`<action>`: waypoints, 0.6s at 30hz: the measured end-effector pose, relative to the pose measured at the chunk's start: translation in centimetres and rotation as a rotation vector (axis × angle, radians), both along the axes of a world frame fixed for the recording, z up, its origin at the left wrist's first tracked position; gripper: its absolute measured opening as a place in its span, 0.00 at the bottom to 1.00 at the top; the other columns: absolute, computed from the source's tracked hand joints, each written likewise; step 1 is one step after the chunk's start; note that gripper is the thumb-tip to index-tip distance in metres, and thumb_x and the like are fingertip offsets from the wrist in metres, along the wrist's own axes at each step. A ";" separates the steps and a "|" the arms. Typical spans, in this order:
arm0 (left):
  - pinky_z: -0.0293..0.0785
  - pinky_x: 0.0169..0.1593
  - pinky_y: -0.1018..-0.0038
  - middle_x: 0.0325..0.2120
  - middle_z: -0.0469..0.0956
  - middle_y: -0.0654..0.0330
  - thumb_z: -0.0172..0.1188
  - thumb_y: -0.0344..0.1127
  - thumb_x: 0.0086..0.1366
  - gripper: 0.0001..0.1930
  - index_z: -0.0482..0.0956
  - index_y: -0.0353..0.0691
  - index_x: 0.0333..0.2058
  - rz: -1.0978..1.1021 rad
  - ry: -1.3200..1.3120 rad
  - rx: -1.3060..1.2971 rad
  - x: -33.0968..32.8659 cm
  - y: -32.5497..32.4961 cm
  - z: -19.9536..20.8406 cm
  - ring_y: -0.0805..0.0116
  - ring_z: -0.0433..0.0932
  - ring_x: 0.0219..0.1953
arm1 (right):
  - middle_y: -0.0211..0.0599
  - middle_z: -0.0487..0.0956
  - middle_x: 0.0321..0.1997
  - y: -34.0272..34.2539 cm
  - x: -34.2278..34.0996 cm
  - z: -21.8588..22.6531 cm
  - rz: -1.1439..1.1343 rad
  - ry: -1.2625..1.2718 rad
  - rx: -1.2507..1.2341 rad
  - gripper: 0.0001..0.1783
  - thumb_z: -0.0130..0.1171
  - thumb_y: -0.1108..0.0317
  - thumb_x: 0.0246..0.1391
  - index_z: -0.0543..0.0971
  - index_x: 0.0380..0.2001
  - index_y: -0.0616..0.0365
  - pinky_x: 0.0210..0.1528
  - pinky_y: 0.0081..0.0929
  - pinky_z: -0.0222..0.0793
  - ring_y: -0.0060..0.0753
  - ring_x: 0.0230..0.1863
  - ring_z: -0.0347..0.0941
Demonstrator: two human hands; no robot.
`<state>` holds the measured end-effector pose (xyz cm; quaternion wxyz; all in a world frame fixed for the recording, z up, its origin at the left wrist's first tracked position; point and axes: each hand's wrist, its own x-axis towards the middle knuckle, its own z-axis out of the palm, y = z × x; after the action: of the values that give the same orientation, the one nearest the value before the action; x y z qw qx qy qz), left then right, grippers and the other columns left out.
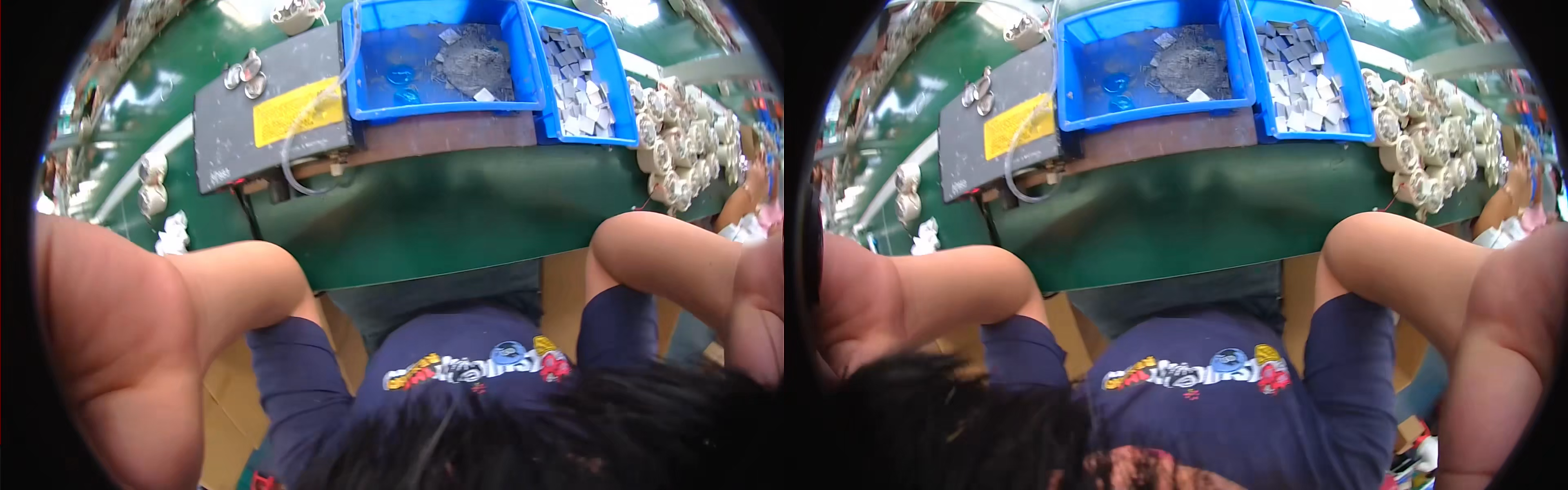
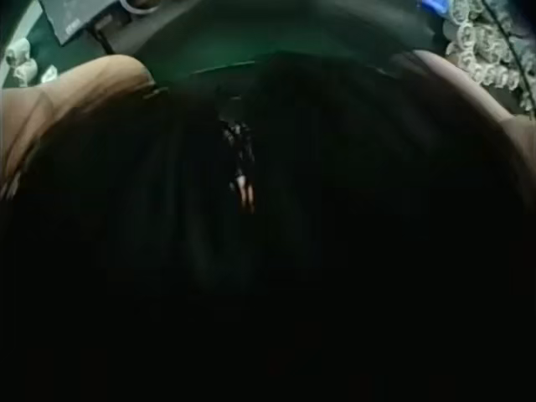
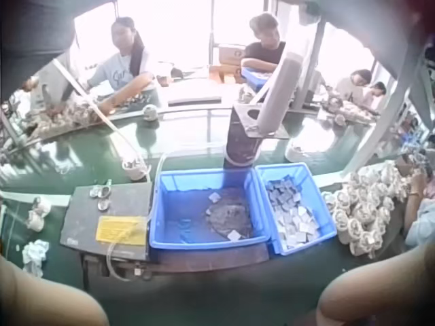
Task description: Assembling small plastic and metal components on an assembly line.
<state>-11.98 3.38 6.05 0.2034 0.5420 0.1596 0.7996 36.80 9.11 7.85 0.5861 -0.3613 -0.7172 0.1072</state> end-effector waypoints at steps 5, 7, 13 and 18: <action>0.66 0.35 0.68 0.29 0.70 0.66 0.57 0.41 0.77 0.08 0.80 0.44 0.43 0.026 0.014 0.002 1.0 -1.3 -0.9 0.67 0.69 0.32 | 0.54 0.85 0.58 -0.3 0.6 -4.1 0.034 0.087 0.019 0.27 0.60 0.61 0.70 0.79 0.63 0.73 0.56 0.35 0.83 0.46 0.54 0.85; 0.66 0.34 0.68 0.29 0.70 0.66 0.57 0.40 0.76 0.08 0.80 0.44 0.43 0.032 0.010 0.006 1.4 -1.1 -1.7 0.67 0.69 0.32 | 0.54 0.85 0.57 -0.1 0.7 -4.6 0.022 0.089 0.037 0.27 0.60 0.62 0.70 0.79 0.63 0.73 0.56 0.35 0.82 0.45 0.54 0.85; 0.67 0.34 0.68 0.30 0.71 0.66 0.58 0.40 0.75 0.08 0.80 0.44 0.43 0.028 0.017 0.002 2.3 0.0 -1.6 0.67 0.70 0.32 | 0.53 0.85 0.57 0.5 1.5 -5.2 0.000 0.097 0.067 0.26 0.60 0.63 0.70 0.80 0.62 0.72 0.57 0.35 0.82 0.44 0.54 0.85; 0.67 0.33 0.68 0.30 0.71 0.66 0.59 0.39 0.74 0.07 0.80 0.43 0.42 0.001 0.019 0.008 3.1 0.6 -1.7 0.67 0.70 0.32 | 0.53 0.86 0.57 0.0 2.1 -6.8 -0.014 0.126 0.059 0.25 0.61 0.64 0.69 0.80 0.61 0.72 0.57 0.34 0.81 0.44 0.54 0.85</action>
<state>-8.93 3.98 4.39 0.1992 0.5503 0.1588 0.7952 38.90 9.13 1.09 0.6414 -0.3414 -0.6791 0.1043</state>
